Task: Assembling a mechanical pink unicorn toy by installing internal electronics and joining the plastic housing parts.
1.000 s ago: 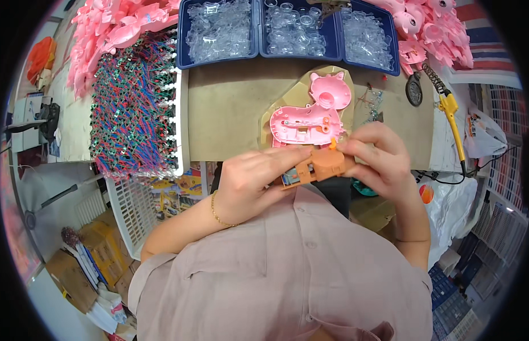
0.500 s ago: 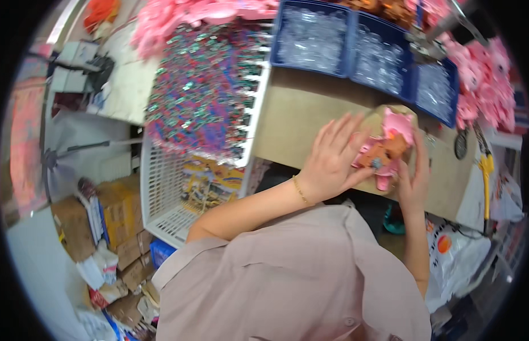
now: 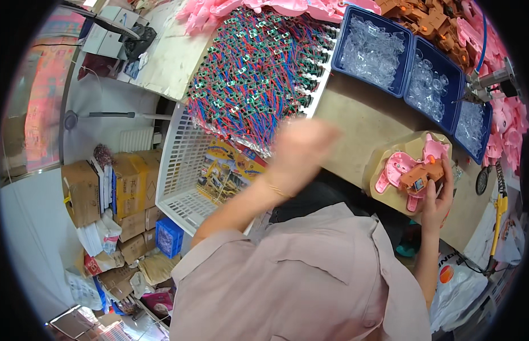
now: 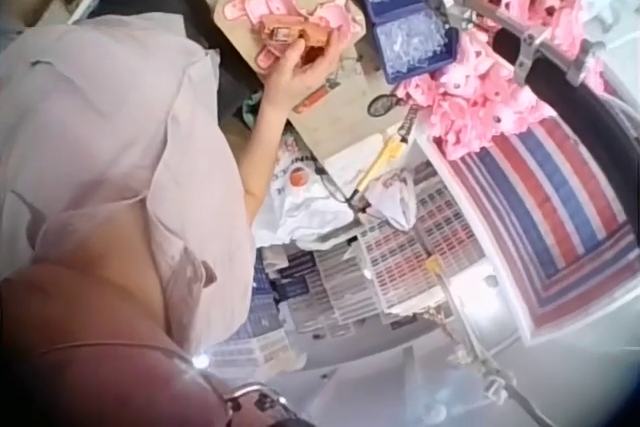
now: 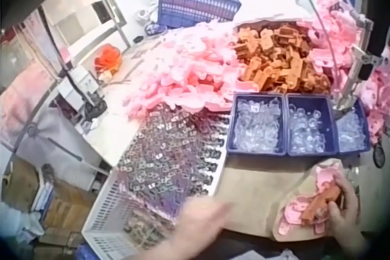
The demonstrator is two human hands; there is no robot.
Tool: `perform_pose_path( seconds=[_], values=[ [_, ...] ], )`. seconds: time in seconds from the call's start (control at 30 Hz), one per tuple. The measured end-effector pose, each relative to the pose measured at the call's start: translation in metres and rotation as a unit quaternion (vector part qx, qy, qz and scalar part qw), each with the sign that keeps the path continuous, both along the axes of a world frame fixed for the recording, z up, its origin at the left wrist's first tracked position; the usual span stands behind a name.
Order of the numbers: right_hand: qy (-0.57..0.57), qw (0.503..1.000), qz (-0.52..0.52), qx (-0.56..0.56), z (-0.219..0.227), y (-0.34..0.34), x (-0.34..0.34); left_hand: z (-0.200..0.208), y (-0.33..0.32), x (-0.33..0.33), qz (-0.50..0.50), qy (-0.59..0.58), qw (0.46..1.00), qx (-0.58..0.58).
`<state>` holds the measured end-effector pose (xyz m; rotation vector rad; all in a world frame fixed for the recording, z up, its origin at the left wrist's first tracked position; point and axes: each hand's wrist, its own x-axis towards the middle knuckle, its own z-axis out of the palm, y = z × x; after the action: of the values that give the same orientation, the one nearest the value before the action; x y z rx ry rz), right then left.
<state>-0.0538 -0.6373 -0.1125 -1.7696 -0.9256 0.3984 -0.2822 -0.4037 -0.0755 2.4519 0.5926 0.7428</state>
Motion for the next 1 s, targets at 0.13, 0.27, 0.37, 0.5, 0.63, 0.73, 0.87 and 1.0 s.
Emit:
perform_pose_path(
  seconds=[0.13, 0.27, 0.37, 0.5, 0.63, 0.73, 0.87, 1.0],
  values=[
    [0.020, 0.999, -0.019, 0.021, -0.002, 0.001, -0.004, 0.014, 0.055, -0.041, 0.188, 0.151, 0.956, 0.170],
    [-0.017, 1.000, -0.015, 0.007, -0.002, 0.004, -0.002, 0.012, 0.068, -0.048, 0.091, 0.177, 0.972, 0.122],
    [-0.146, 0.987, -0.059, -0.029, 0.005, -0.002, 0.002, 0.025, 0.065, -0.053, 0.011, 0.167, 0.980, 0.105],
    [-0.154, 0.979, -0.124, 0.054, 0.015, -0.016, -0.002, 0.025, 0.056, -0.067, 0.092, 0.116, 0.918, -0.369],
    [-0.192, 0.980, -0.042, 0.038, 0.039, -0.013, -0.017, 0.020, 0.058, -0.082, 0.024, -0.224, 0.764, -0.605],
    [-0.202, 0.974, 0.075, 0.074, 0.064, 0.008, -0.033, 0.050, 0.053, -0.073, -0.111, -0.339, 0.692, -0.627],
    [-0.130, 0.975, 0.180, -0.015, 0.073, 0.026, -0.055, 0.059, 0.037, -0.037, 0.013, -0.263, 0.745, -0.613],
    [0.059, 0.980, 0.186, -0.036, 0.080, 0.043, -0.062, 0.066, -0.011, 0.006, -0.025, -0.296, 0.797, -0.526]
  ],
)
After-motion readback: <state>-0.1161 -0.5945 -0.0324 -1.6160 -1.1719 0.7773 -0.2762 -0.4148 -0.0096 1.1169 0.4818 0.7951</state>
